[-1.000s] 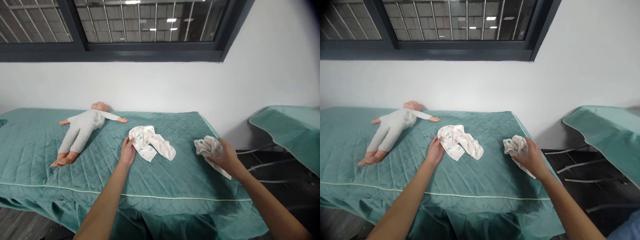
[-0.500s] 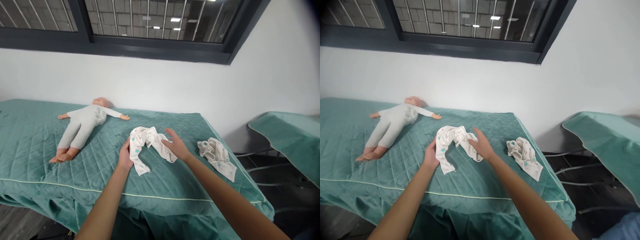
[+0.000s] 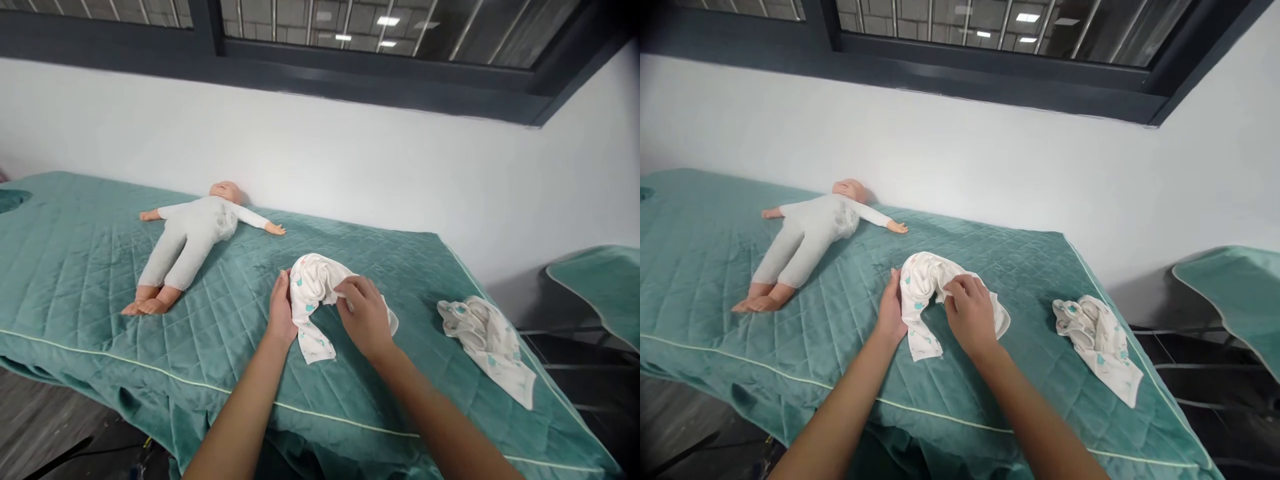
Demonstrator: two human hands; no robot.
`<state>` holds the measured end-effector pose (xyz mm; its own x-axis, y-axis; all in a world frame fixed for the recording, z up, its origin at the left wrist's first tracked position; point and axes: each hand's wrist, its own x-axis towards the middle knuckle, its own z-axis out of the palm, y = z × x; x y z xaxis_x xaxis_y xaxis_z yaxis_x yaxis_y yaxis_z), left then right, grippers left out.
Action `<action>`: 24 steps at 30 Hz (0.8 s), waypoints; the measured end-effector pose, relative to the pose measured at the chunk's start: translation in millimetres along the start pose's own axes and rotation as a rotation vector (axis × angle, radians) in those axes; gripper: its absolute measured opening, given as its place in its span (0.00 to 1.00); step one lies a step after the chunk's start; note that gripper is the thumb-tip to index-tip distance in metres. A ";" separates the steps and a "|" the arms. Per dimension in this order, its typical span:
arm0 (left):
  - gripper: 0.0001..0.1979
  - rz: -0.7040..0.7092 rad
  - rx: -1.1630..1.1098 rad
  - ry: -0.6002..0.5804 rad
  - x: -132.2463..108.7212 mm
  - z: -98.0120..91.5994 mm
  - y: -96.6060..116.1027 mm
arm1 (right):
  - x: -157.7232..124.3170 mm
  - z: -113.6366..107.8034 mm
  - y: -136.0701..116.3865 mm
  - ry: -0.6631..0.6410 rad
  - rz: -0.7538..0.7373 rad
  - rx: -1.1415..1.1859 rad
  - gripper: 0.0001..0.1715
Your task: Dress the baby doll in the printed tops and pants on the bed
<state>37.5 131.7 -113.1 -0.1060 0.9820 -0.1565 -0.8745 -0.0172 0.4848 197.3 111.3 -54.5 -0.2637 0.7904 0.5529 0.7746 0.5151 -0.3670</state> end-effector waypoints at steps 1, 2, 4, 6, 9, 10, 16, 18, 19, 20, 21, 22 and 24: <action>0.25 0.018 0.010 0.017 -0.3 0.5 -0.6 | -8.9 -4.2 -5.6 -0.010 -0.004 0.031 0.11; 0.25 0.035 0.026 0.031 -1.2 1.5 -1.0 | -16.5 -7.9 -11.4 -0.049 0.003 0.095 0.11; 0.24 0.061 0.075 0.045 -4.8 4.5 -1.2 | -26.0 -14.9 -23.1 -0.227 0.015 0.270 0.11; 0.22 0.087 0.157 0.040 -9.5 8.0 -1.1 | -26.8 -21.5 -32.0 -0.492 -0.007 0.413 0.09; 0.22 0.120 0.281 0.030 -15.3 12.1 -1.2 | -13.7 -25.5 -30.7 -0.639 0.046 0.485 0.14; 0.23 0.126 0.300 0.032 -16.3 12.8 -1.4 | -6.8 -23.7 -25.0 -0.561 0.109 0.477 0.17; 0.24 0.135 0.243 0.063 -15.8 11.2 -4.0 | 36.6 10.8 35.9 -0.154 0.374 0.031 0.18; 0.23 0.123 0.238 0.066 -15.3 11.5 -1.9 | 46.0 14.9 47.3 -0.261 0.366 -0.017 0.14; 0.23 0.114 0.244 0.069 -15.0 12.7 0.5 | 49.6 13.0 48.9 -0.305 0.345 -0.015 0.11; 0.22 0.109 0.260 0.069 -14.6 15.1 4.0 | 52.8 8.2 47.8 -0.334 0.319 -0.004 0.08; 0.22 0.114 0.292 0.060 -14.1 18.8 8.5 | 55.7 0.9 44.2 -0.354 0.290 0.001 0.08; 0.21 0.134 0.348 0.039 -13.4 23.9 13.9 | 58.6 -8.7 38.4 -0.362 0.260 0.006 0.10; 0.20 0.208 0.531 -0.027 -11.8 38.6 27.0 | 64.9 -32.7 22.8 -0.340 0.195 0.023 0.14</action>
<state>33.3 126.9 -65.0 -0.2319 0.9727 0.0072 -0.4782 -0.1204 0.8699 216.6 163.5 -2.4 -0.2912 0.9370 0.1931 0.8167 0.3486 -0.4599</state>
